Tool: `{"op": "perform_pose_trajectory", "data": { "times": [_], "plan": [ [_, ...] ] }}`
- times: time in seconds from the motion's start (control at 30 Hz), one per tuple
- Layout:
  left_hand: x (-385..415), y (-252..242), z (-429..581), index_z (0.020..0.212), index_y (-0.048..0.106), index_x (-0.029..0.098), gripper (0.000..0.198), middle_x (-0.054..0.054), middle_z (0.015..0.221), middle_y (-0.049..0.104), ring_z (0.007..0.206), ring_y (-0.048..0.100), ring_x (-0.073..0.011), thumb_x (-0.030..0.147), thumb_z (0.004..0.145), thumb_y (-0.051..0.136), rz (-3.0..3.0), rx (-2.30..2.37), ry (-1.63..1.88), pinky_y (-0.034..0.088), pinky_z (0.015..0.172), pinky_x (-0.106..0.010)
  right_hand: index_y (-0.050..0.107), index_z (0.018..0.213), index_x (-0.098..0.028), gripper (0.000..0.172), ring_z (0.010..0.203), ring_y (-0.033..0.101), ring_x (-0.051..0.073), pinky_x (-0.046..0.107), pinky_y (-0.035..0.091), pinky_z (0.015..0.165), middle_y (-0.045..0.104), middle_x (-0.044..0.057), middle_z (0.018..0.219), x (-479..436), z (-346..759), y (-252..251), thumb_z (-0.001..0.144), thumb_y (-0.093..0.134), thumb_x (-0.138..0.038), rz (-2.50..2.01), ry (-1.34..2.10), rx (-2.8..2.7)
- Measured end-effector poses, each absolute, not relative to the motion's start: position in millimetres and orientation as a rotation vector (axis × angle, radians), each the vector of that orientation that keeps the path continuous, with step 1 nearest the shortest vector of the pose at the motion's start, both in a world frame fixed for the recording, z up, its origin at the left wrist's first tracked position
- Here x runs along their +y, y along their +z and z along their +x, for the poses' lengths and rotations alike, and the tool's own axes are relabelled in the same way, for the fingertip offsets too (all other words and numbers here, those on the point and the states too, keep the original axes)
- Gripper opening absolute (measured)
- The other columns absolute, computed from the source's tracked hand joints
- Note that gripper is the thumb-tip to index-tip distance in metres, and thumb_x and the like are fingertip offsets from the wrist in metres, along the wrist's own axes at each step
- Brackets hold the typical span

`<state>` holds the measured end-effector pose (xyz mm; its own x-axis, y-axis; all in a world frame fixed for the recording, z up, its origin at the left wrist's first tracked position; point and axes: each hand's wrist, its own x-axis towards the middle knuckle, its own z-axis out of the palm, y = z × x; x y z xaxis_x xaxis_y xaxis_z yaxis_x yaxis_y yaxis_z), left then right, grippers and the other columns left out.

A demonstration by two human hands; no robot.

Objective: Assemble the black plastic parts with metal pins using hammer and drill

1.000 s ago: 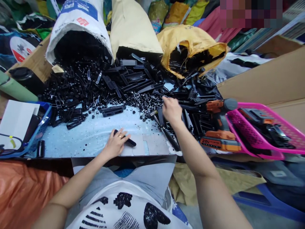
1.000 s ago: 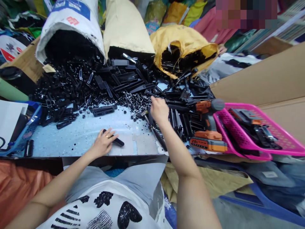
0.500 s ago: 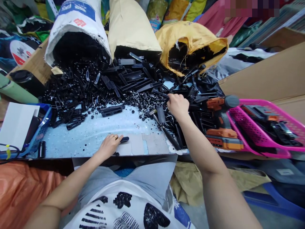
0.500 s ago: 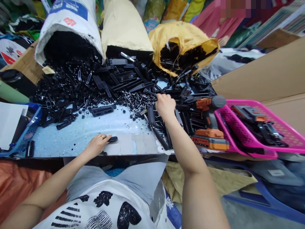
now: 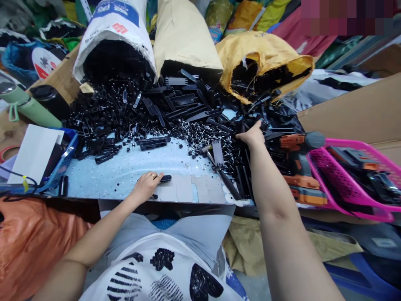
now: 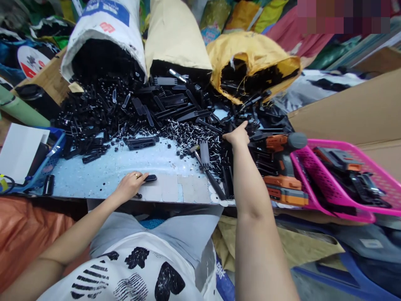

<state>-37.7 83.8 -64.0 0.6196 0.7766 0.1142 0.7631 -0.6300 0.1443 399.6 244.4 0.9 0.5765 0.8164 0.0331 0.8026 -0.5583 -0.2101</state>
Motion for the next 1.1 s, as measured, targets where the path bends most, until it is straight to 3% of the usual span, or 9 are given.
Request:
{"op": "perform_pose_trajectory", "data": {
  "times": [0.13,0.27,0.37,0.57,0.73,0.93,1.0,1.1],
  "plan": [
    [85,-61,-37,0.124,0.050,0.016,0.033,-0.011,0.096,0.059,0.089,0.056,-0.0221,0.020,0.091,0.045,2.666,1.314,0.232,0.045,0.077,-0.035,0.044,0.125,-0.014,0.050,0.094,0.058,0.022,0.034,0.044,0.081,0.059,0.013,0.110,188,339,9,0.080,0.056,-0.032,-2.110,0.211,-1.803],
    [89,-56,-31,0.121,0.051,0.016,0.033,-0.010,0.102,0.058,0.097,0.054,-0.0221,0.029,0.092,0.045,2.570,1.262,0.220,0.044,0.083,-0.034,0.052,0.115,-0.022,0.034,0.074,0.060,0.016,0.027,0.044,0.066,0.065,0.005,0.095,113,267,-1,0.088,0.048,-0.041,-1.399,0.784,-2.596],
    [93,-50,-26,0.119,0.051,0.015,0.031,-0.010,0.104,0.059,0.100,0.053,-0.0223,0.029,0.093,0.041,2.530,1.193,0.169,0.043,0.085,-0.035,0.055,0.112,-0.023,0.030,0.075,0.060,0.016,0.026,0.041,0.066,0.065,0.004,0.092,78,237,-17,0.092,0.044,-0.042,-1.150,0.658,-2.923],
    [97,-39,-18,0.123,0.048,0.017,0.033,-0.009,0.107,0.058,0.101,0.051,-0.0227,0.026,0.093,0.037,2.531,1.161,0.057,0.042,0.086,-0.035,0.053,0.114,-0.018,0.038,0.079,0.058,0.017,0.027,0.036,0.069,0.062,0.008,0.091,69,225,-33,0.095,0.035,-0.045,-1.253,0.194,-2.947],
    [99,-37,-16,0.123,0.047,0.018,0.034,-0.009,0.108,0.057,0.103,0.050,-0.0234,0.025,0.092,0.039,2.515,1.152,0.024,0.041,0.087,-0.037,0.055,0.095,-0.016,0.032,0.077,0.057,0.017,0.026,0.032,0.062,0.060,0.007,0.088,67,221,-34,0.095,0.036,-0.042,-1.371,0.195,-2.958],
    [98,-35,-11,0.120,0.049,0.020,0.033,-0.008,0.106,0.056,0.102,0.050,-0.0238,0.031,0.090,0.041,2.499,1.195,0.007,0.040,0.086,-0.037,0.053,0.099,-0.019,0.032,0.069,0.060,0.015,0.026,0.023,0.052,0.062,0.004,0.085,67,219,-35,0.095,0.036,-0.045,-1.426,0.353,-2.982],
    [97,-35,-11,0.118,0.049,0.021,0.035,-0.008,0.106,0.056,0.102,0.050,-0.0246,0.040,0.089,0.043,2.506,1.202,0.018,0.039,0.086,-0.038,0.053,0.099,-0.019,0.032,0.069,0.060,0.015,0.026,0.023,0.052,0.063,0.004,0.085,68,217,-34,0.095,0.036,-0.045,-1.414,0.375,-2.984],
    [95,-37,-13,0.116,0.049,0.021,0.056,-0.009,0.107,0.056,0.102,0.051,-0.0270,0.062,0.079,0.051,2.525,1.194,0.063,0.038,0.087,-0.040,0.054,0.100,-0.020,0.031,0.069,0.060,0.015,0.026,0.022,0.052,0.063,0.004,0.085,67,213,-30,0.094,0.037,-0.046,-1.425,0.366,-2.986]
  ]
}}
